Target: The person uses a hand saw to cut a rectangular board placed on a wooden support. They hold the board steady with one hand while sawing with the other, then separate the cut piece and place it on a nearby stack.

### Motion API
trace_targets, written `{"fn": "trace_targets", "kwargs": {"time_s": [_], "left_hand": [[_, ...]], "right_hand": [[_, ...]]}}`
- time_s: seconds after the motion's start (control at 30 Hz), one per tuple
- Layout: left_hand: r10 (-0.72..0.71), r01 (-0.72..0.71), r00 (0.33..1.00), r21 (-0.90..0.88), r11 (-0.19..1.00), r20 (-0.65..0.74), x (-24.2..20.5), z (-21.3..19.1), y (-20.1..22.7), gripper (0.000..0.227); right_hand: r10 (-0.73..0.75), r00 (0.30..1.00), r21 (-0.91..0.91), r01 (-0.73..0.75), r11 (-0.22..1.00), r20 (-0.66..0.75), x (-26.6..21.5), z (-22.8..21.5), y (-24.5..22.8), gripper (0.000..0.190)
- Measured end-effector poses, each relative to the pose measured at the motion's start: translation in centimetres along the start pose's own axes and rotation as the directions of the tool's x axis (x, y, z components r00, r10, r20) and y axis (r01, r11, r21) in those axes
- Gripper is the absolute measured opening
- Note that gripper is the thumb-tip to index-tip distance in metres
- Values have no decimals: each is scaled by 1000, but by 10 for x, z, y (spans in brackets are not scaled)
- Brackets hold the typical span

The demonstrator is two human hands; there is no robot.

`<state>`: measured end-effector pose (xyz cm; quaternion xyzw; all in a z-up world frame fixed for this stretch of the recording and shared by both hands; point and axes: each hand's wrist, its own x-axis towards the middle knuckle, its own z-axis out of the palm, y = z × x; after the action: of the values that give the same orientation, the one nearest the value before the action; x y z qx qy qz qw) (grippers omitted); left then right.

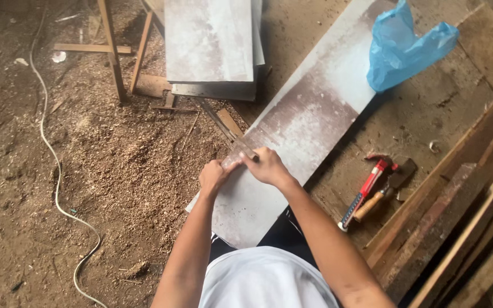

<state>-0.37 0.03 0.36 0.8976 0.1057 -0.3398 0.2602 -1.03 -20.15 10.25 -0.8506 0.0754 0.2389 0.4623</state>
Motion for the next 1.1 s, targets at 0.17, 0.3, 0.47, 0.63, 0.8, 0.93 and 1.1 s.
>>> {"fn": "trace_targets", "kwargs": {"time_s": [0.17,0.3,0.47,0.63,0.8,0.93,1.1], "left_hand": [[-6,6,1000,23,1000,-13,9,9,-11,87],[-44,42,999,110,993,21,24,18,-15,89],[3,-11,997,116,993,72,33,21,-25,86],[40,-43,995,33,999,90,30,17,-27,80],[91,-91,996,-12,996,4,15,9,-20,76],[30,-23,995,-80,997,96,8,-2,-8,74],[-23,31,995,-72,997,100,10,-2,-6,63]], "right_hand": [[-69,997,-8,69,998,-37,-98,-36,1,49],[176,981,29,-179,983,79,-172,-73,10,48],[16,1000,83,-15,996,-15,-153,-70,19,48],[-74,996,14,75,997,-53,-38,-16,8,39],[-146,985,-98,137,986,-90,5,10,-9,38],[-107,994,-98,108,989,13,-62,-29,-7,45],[17,1000,-68,-15,998,24,-159,-77,-6,50]]}}
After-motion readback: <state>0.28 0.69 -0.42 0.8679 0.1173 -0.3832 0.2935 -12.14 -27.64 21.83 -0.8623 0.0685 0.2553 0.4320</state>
